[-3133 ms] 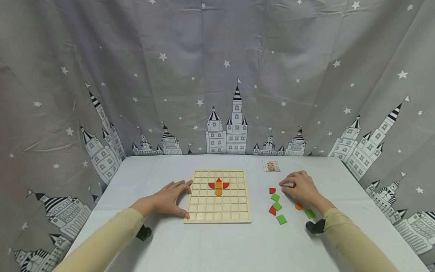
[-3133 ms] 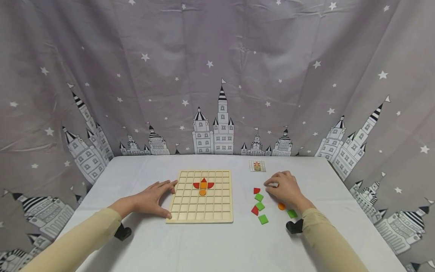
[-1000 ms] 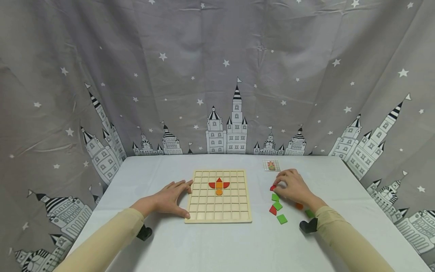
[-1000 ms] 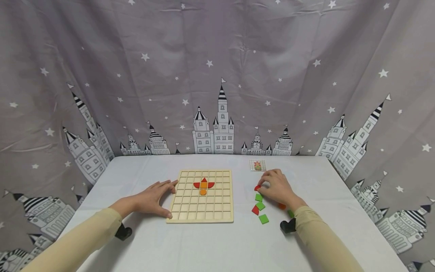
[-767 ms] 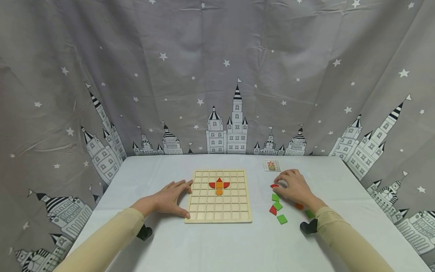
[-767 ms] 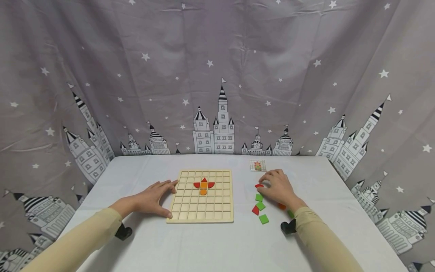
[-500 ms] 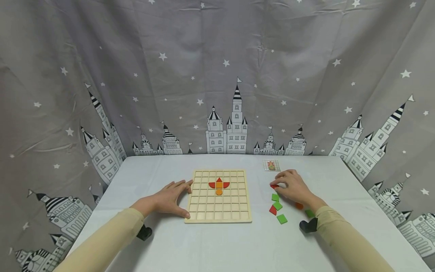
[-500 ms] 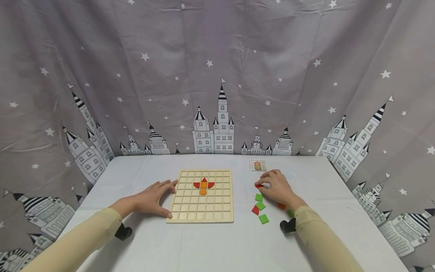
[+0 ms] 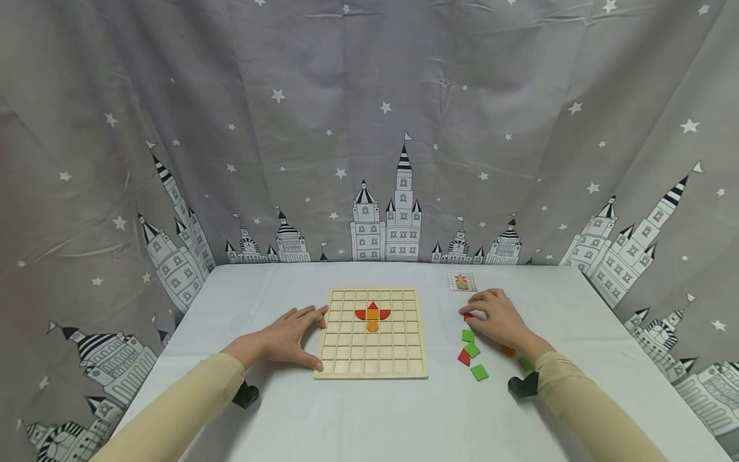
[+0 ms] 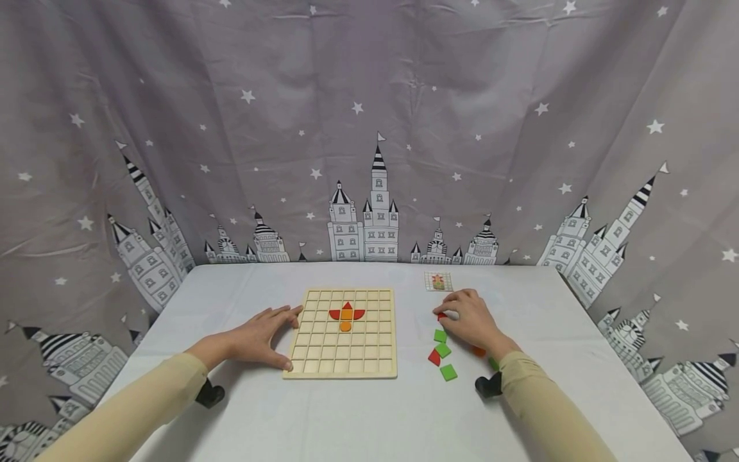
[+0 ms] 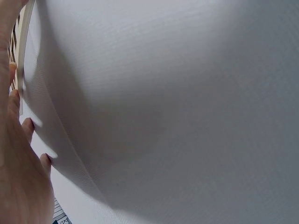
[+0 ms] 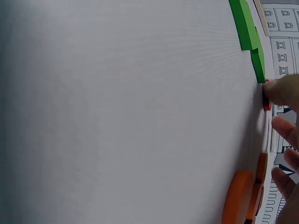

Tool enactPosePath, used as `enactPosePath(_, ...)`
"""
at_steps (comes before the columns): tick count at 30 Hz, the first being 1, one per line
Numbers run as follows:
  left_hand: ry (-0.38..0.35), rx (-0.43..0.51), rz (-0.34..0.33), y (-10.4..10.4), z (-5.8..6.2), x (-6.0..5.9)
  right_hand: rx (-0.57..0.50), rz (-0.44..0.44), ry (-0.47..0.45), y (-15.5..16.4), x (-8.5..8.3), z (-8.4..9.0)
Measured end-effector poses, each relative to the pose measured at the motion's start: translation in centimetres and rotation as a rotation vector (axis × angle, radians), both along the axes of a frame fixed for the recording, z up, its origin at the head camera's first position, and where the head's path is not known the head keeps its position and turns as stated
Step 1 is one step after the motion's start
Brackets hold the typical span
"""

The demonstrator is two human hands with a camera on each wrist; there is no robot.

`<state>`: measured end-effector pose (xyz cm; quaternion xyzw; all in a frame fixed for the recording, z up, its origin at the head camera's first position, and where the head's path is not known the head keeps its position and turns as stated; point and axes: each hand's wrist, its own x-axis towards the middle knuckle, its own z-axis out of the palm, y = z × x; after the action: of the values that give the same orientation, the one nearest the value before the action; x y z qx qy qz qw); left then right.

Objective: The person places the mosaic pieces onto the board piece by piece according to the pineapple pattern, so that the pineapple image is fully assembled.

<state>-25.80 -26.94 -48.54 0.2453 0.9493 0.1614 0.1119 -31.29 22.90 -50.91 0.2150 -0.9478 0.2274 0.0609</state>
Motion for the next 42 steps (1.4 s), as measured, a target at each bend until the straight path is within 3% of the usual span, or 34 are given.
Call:
enactPosePath(16,-0.011,0.003,-0.002,-0.1,-0.1,0.0,-0.007,-0.055,-0.036,1.4,0.1,-0.1)
enactPosePath(26,-0.007,0.0,-0.002,-0.2,-0.2,-0.1,-0.071,-0.082,-0.078,2.1,0.3,-0.4)
enactPosePath(42,-0.003,-0.005,0.0,-0.2,-0.2,-0.1,-0.014,-0.119,0.006,1.0,0.2,-0.6)
